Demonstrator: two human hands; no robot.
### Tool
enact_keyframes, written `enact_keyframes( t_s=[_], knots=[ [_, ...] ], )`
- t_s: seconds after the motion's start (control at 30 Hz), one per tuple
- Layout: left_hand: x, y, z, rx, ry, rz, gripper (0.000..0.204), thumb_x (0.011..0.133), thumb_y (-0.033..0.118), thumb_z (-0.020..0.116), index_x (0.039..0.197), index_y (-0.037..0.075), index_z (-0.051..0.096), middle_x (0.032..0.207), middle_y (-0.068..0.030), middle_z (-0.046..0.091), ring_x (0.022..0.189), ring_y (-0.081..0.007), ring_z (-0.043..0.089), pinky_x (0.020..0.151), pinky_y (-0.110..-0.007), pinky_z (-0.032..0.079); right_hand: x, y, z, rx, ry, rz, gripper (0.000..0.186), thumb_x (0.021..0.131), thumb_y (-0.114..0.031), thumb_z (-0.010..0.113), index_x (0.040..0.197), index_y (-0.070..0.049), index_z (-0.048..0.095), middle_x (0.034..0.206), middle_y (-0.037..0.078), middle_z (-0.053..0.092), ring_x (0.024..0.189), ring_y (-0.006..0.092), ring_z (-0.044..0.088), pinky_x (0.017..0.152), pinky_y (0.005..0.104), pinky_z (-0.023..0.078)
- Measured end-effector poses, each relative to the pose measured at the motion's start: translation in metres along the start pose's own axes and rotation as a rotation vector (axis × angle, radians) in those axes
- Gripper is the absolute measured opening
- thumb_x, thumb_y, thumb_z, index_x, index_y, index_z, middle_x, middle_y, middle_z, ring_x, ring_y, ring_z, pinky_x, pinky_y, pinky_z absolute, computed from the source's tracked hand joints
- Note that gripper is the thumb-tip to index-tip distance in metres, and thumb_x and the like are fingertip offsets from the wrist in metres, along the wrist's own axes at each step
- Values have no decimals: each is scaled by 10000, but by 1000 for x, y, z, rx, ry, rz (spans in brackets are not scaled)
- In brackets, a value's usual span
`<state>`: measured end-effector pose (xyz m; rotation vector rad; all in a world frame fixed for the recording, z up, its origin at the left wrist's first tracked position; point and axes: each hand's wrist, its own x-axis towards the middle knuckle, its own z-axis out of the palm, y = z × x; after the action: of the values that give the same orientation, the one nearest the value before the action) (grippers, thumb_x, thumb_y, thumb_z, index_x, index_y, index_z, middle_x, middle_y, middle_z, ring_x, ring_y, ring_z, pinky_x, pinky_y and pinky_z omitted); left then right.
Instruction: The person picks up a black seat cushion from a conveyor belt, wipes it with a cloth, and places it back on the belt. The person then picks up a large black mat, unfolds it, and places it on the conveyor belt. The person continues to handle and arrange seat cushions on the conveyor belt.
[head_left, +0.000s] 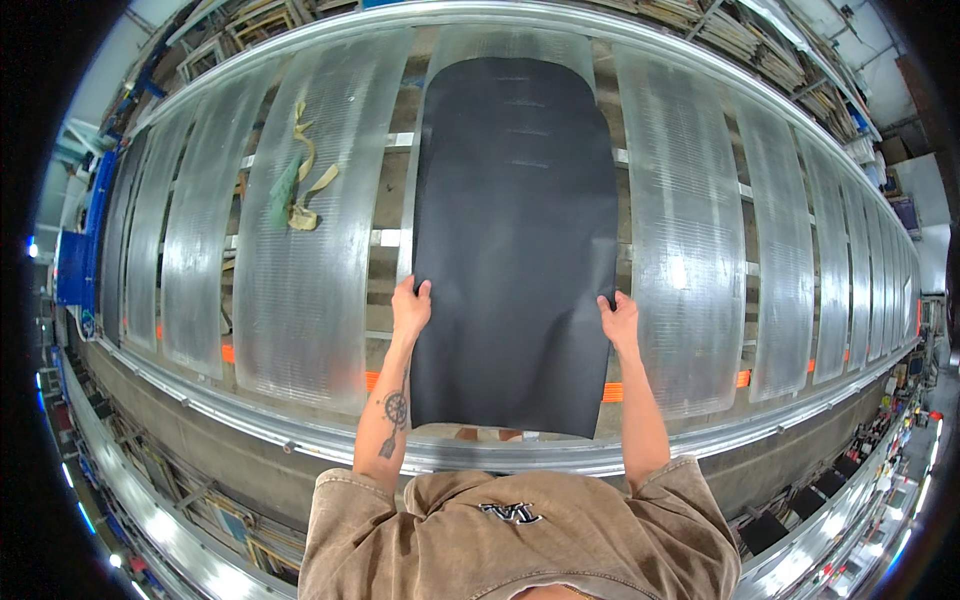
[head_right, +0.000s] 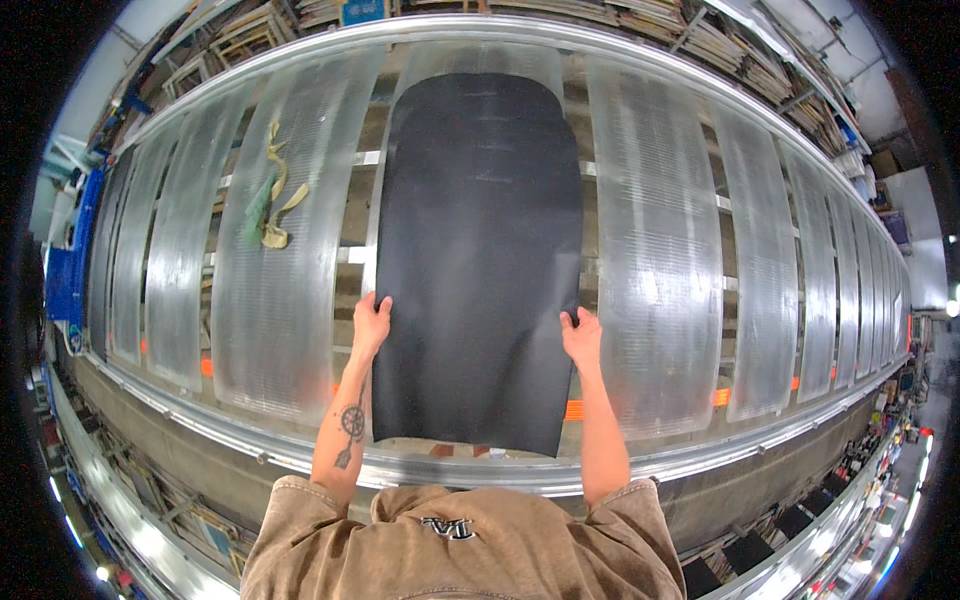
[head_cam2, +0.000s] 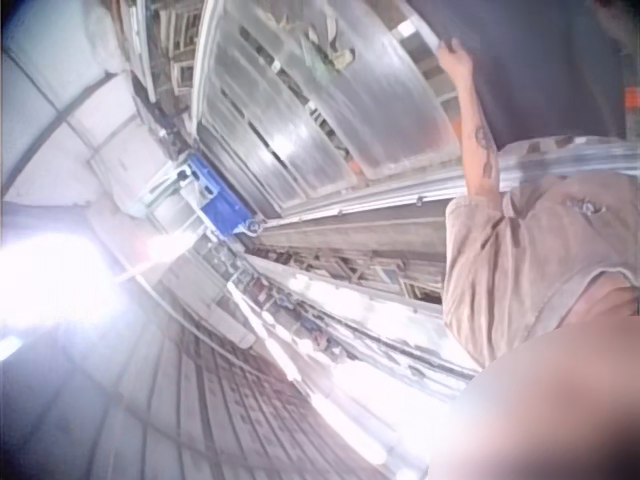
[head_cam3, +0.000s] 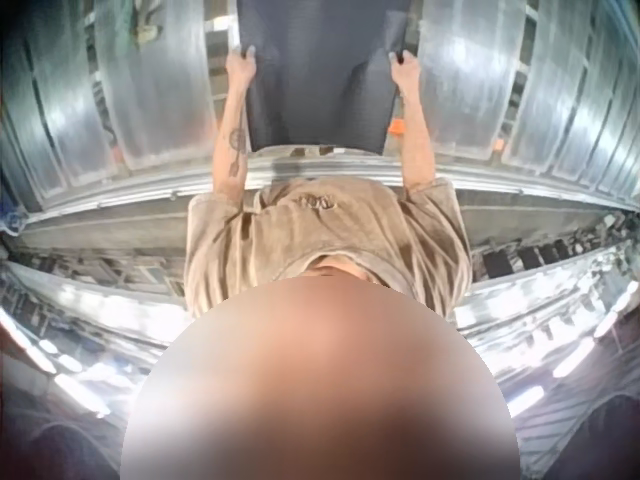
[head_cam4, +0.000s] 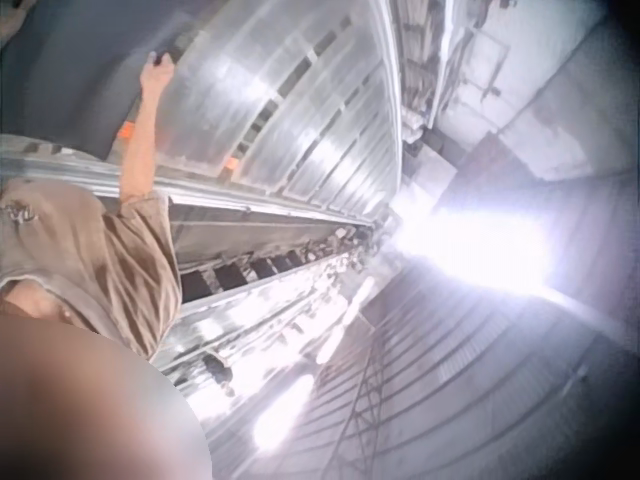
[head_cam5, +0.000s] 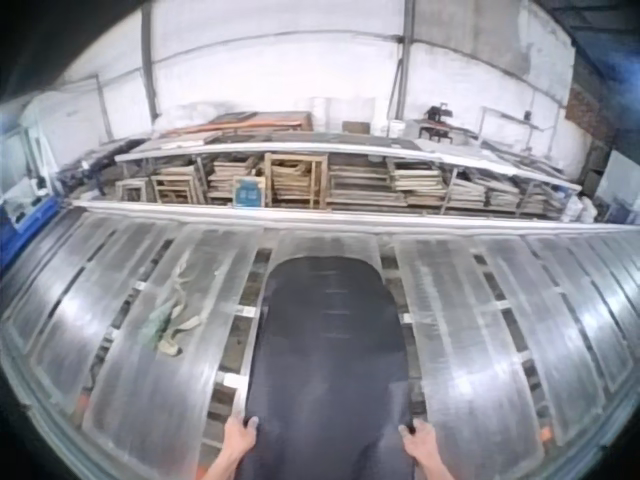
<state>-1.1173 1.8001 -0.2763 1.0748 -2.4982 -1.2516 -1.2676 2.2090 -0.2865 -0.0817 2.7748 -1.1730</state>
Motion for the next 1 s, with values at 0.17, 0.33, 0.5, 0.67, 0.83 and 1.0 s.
enact_keyframes(
  t_s=[0.17, 0.33, 0.5, 0.67, 0.83, 1.0],
  knots=[
    [-33, -2, -7, -68, 60, -26, 271, 932, 183, 643, 996, -79, 624, 867, -302, 653, 859, -485, 643, 767, -511, 494, -17, -17, -3, -67, 41, -77, 241, 887, -166, 702, 824, 36, 586, 671, 156, 628, 575, 279, 559, 567, 408, 427],
    [-28, 18, 4, 231, 213, 77, 230, 918, 113, 643, 1028, -89, 630, 988, -273, 644, 933, -452, 610, 849, -509, 476, -8, -34, 8, -268, 246, -252, 283, 864, -132, 684, 1044, 81, 635, 1330, 258, 584, 1087, 447, 613, 943, 496, 498],
    [-24, 19, 13, 337, 189, 102, 247, 904, 51, 619, 1105, -93, 622, 1315, -264, 559, 1162, -442, 515, 998, -490, 427, -9, -44, 13, -219, 142, -74, 261, 902, -115, 638, 1083, 73, 631, 1446, 249, 512, 1169, 440, 598, 977, 497, 501],
    [-30, 19, 19, 323, 209, 207, 278, 896, 24, 601, 1152, -84, 605, 1312, -273, 567, 1154, -451, 515, 1004, -507, 424, -15, -38, 18, -308, 175, -222, 254, 925, -102, 607, 1126, 53, 617, 1493, 215, 474, 1080, 456, 631, 900, 506, 540],
    [-37, 34, 16, 377, 211, 232, 248, 895, -3, 574, 1121, -91, 625, 1345, -249, 534, 1185, -441, 500, 1038, -498, 413, -20, -57, 15, -333, 150, -133, 251, 939, -106, 585, 1147, 30, 627, 1523, 164, 457, 999, 438, 664, 840, 522, 552],
    [-40, 41, 15, 287, 216, 199, 245, 901, -19, 558, 1119, -102, 632, 1332, -234, 523, 1172, -422, 518, 1019, -480, 434, -22, -56, 16, -336, 139, -128, 276, 945, -108, 585, 1177, 37, 623, 1520, 149, 467, 985, 433, 670, 830, 515, 556]
  ],
)
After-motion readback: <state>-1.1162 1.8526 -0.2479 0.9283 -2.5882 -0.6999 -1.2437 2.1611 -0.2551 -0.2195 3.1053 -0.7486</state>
